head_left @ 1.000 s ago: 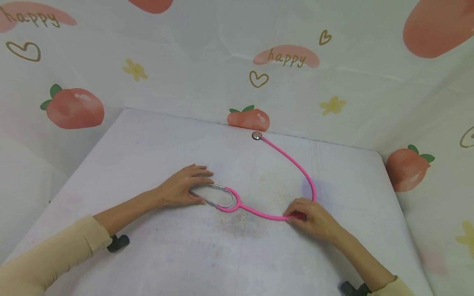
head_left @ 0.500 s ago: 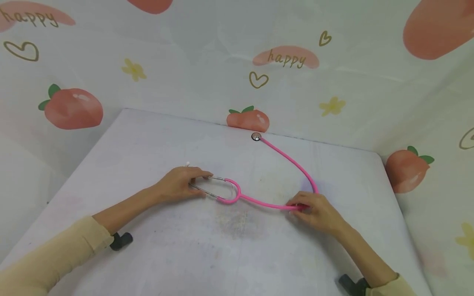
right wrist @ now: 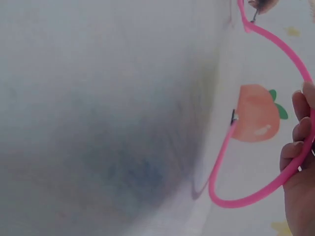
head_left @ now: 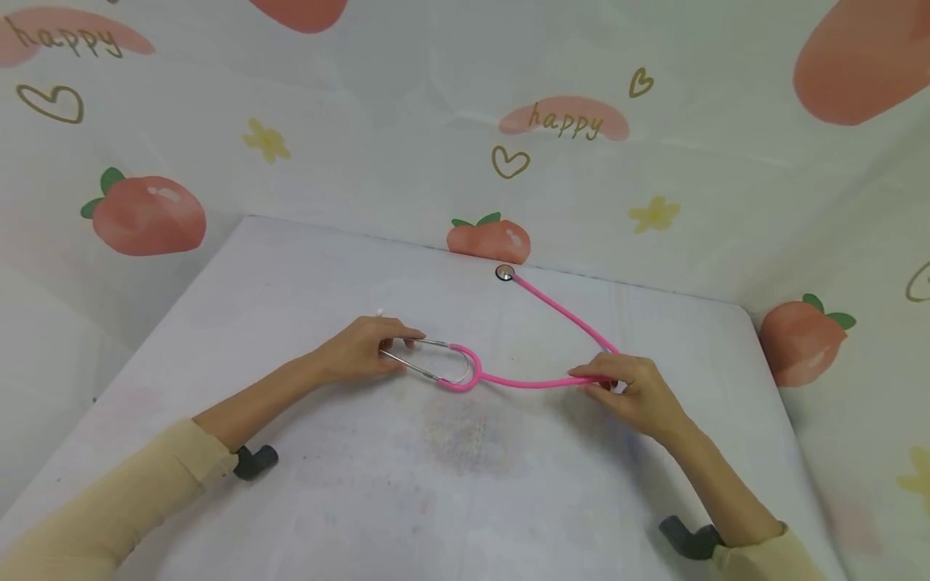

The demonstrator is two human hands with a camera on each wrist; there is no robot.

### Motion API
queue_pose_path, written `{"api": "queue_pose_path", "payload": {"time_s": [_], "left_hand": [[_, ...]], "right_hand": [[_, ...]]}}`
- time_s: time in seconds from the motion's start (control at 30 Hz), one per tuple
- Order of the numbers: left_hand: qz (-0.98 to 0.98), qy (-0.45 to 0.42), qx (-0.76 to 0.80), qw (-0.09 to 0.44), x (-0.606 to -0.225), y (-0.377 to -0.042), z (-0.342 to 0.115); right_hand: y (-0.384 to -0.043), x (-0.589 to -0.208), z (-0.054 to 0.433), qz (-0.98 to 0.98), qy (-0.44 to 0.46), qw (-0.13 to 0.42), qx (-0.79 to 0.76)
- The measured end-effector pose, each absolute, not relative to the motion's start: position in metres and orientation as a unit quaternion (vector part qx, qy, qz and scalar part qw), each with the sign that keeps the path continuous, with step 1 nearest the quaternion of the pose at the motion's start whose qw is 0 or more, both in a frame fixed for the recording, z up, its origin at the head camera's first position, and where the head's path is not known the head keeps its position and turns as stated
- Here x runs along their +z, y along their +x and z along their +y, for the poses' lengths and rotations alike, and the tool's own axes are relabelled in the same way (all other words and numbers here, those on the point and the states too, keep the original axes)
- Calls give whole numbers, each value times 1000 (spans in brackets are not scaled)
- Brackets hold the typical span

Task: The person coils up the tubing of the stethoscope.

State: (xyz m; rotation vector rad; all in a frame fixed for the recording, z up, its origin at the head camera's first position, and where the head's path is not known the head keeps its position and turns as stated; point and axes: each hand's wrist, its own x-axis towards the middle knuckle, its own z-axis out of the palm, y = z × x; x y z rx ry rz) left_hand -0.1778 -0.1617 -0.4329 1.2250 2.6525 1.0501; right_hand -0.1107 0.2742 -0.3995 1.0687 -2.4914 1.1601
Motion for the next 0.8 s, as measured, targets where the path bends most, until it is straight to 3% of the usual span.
{"api": "queue_pose_path", "payload": {"time_s": [0.27, 0.8], "left_hand": [[846, 395, 357, 33, -431, -181, -160], [839, 415, 350, 34, -425, -184, -152]], "right_hand": [[-121, -386, 271, -825, 367, 91, 419], [-124, -340, 235, -814, 355, 140, 438]]}}
